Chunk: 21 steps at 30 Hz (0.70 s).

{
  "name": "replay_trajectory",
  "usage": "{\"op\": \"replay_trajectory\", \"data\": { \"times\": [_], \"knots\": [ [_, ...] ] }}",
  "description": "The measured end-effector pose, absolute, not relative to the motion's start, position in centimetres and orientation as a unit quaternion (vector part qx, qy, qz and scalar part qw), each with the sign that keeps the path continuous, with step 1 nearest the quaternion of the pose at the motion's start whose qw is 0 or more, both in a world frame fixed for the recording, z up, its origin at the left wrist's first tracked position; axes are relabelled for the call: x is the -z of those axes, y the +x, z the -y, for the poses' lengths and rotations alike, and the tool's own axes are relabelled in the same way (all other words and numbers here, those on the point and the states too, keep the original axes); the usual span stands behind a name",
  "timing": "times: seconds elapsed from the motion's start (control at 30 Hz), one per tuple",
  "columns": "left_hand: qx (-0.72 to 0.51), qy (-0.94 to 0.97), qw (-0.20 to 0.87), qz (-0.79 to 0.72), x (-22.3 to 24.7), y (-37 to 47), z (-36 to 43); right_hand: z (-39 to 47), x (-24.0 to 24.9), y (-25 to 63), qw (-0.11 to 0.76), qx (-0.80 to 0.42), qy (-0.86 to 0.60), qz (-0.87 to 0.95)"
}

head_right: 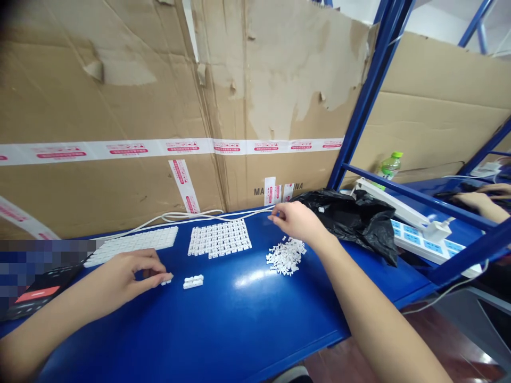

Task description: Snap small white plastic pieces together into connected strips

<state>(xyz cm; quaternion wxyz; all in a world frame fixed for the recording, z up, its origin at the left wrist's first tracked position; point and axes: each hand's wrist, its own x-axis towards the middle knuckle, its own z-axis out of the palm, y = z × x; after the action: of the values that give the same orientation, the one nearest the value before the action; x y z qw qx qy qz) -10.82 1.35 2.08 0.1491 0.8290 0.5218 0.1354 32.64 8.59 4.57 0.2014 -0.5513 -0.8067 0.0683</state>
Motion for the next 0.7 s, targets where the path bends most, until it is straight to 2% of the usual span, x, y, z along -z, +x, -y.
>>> {"op": "replay_trajectory", "data": {
  "times": [0.23, 0.7],
  "knots": [
    [-0.114, 0.825, 0.151, -0.533, -2.0, -10.5, -1.1, -9.3, -4.4, 35.6, -0.012, -0.127, -0.634, 0.762],
    [-0.124, 0.782, 0.254, -0.555, -1.7, -10.6, -1.1, -9.5, -3.6, 33.8, 0.006, -0.143, -0.561, 0.815]
  ]
}}
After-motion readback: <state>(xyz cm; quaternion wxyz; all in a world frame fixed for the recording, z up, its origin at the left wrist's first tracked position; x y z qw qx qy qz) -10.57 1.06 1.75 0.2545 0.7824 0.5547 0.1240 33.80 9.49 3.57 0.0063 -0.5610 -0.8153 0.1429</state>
